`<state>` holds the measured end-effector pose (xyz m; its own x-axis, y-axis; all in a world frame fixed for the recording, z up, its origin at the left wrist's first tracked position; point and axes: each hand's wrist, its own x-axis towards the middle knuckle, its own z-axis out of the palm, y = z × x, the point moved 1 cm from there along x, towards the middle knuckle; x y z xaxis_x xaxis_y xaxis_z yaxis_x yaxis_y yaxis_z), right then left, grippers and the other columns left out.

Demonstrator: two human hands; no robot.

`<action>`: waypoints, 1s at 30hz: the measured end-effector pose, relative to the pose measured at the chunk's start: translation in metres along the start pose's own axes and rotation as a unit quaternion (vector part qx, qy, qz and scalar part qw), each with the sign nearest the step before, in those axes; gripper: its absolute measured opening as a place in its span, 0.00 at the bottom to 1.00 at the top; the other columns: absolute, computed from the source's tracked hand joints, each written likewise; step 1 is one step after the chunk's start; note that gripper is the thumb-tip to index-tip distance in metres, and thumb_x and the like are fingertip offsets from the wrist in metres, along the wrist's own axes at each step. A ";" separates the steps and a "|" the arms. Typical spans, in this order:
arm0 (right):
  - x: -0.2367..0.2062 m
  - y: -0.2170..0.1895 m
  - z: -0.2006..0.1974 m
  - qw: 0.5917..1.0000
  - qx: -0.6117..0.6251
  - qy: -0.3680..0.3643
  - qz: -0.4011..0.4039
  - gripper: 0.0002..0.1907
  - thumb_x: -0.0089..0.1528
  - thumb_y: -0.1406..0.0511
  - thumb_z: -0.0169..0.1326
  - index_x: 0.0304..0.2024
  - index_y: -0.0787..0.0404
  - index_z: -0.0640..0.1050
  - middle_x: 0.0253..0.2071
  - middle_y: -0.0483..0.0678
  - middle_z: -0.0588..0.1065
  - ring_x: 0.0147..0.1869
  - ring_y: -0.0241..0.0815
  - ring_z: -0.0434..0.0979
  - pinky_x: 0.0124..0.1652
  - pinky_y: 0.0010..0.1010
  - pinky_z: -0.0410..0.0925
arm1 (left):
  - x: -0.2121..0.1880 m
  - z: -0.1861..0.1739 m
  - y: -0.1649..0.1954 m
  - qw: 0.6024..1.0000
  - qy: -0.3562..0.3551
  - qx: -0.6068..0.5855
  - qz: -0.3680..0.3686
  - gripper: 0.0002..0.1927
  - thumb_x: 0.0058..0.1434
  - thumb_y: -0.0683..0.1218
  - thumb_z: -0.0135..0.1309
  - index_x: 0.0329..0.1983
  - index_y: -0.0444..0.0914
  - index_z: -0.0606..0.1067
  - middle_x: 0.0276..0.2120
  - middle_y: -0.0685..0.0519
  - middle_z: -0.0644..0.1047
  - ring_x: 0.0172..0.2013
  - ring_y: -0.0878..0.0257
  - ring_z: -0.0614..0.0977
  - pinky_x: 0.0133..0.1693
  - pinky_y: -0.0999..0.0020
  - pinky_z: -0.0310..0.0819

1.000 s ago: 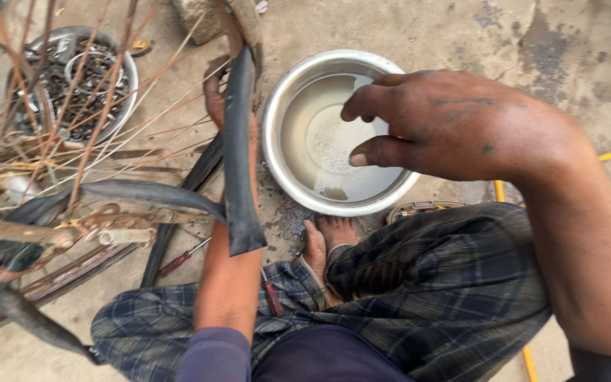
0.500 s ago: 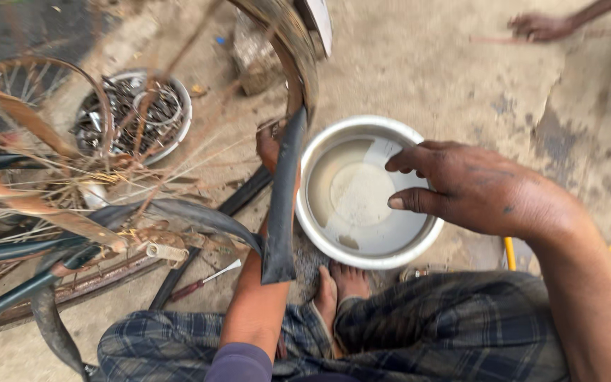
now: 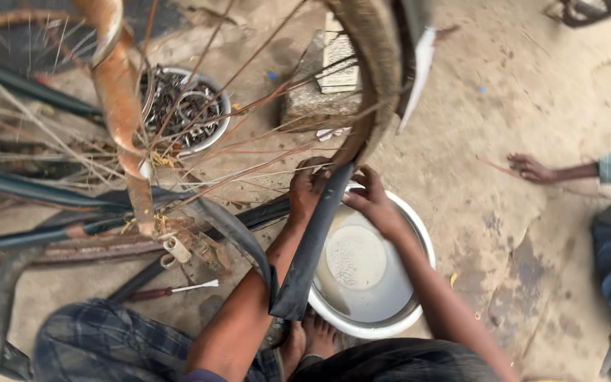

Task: The person uses a screwdriver to pry the tire bead off the rim and then removes the inner tube from the bicycle wheel. They place the removed inner tube into a metal bowl of water.

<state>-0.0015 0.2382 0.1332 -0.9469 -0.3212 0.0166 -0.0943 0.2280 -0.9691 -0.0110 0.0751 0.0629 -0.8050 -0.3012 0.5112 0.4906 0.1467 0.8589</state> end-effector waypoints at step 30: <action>0.043 0.021 0.046 0.985 0.035 0.167 -0.020 0.06 0.63 0.68 0.55 0.34 0.67 0.75 0.27 0.43 0.74 0.29 0.33 0.73 0.29 0.28 0.71 | -0.001 -0.006 0.002 0.998 0.027 0.058 -0.005 0.08 0.69 0.44 0.54 0.49 0.37 0.75 0.40 0.44 0.80 0.43 0.43 0.82 0.43 0.53 0.75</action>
<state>-0.0302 0.1870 0.1023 -0.9923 -0.0063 0.1238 -0.1233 0.1546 -0.9803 -0.0072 0.0696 0.0645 -0.7888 -0.3534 0.5029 0.4378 0.2512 0.8633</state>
